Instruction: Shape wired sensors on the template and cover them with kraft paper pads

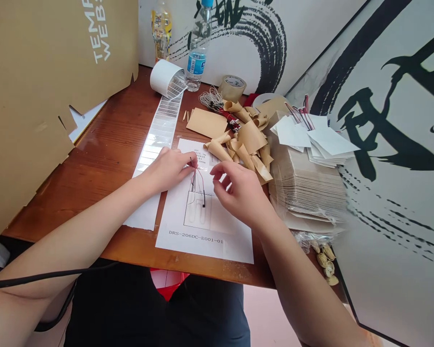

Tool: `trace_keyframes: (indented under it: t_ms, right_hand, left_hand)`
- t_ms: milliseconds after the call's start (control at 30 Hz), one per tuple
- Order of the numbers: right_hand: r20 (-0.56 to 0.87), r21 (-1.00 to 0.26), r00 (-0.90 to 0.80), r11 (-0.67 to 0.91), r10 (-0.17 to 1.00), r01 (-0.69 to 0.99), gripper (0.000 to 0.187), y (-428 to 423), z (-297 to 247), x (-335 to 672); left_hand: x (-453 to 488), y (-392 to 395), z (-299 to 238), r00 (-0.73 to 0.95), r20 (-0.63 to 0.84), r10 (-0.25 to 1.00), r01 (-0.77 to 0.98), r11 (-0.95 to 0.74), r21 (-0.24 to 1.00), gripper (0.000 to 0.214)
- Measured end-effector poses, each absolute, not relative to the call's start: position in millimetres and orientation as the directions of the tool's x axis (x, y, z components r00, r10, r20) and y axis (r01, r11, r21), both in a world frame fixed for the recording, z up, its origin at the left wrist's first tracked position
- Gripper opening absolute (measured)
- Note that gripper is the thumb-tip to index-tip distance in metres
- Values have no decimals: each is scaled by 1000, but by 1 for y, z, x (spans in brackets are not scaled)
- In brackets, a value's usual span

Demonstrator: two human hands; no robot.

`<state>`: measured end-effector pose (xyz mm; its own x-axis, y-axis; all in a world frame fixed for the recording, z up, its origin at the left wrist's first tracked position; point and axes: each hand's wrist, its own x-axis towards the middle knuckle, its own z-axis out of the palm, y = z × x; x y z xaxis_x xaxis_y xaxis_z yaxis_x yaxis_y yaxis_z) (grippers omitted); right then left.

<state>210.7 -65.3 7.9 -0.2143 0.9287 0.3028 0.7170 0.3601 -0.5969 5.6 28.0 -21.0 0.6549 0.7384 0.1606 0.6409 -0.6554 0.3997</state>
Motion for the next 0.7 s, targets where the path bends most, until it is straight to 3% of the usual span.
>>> trace_keyframes:
  t_ms: [67, 133, 200, 233, 267, 333, 433, 700]
  right_hand:
    - [210, -610, -224, 307, 952, 731, 17, -67, 13, 216]
    - [-14, -643, -243, 177, 970, 745, 19, -70, 22, 219]
    - [-368, -657, -292, -25, 883, 753, 22, -75, 31, 218]
    - [-495, -652, -315, -106, 810, 751, 28, -78, 35, 216]
    - [-528, -648, -297, -152, 796, 746, 34, -81, 37, 212]
    - [-453, -636, -225, -136, 862, 760, 35, -86, 36, 200]
    - [-259, -572, -188, 6, 948, 820, 36, -93, 24, 182]
    - [43, -499, -226, 217, 973, 839, 22, -102, 6, 171]
  left_hand:
    - [6, 28, -21, 655, 146, 742, 644, -648, 406, 14]
    - [6, 28, -21, 652, 139, 746, 647, -642, 411, 14]
    - [6, 28, -22, 646, 144, 750, 648, -638, 416, 13]
    - [6, 28, -22, 644, 149, 750, 647, -638, 416, 13]
    - [6, 28, -22, 643, 151, 751, 648, -639, 415, 13]
    - [6, 28, -22, 646, 144, 749, 653, -641, 404, 14]
    - [6, 28, -21, 648, 138, 749, 662, -644, 384, 16]
    - [6, 28, -19, 655, 135, 744, 652, -646, 396, 17]
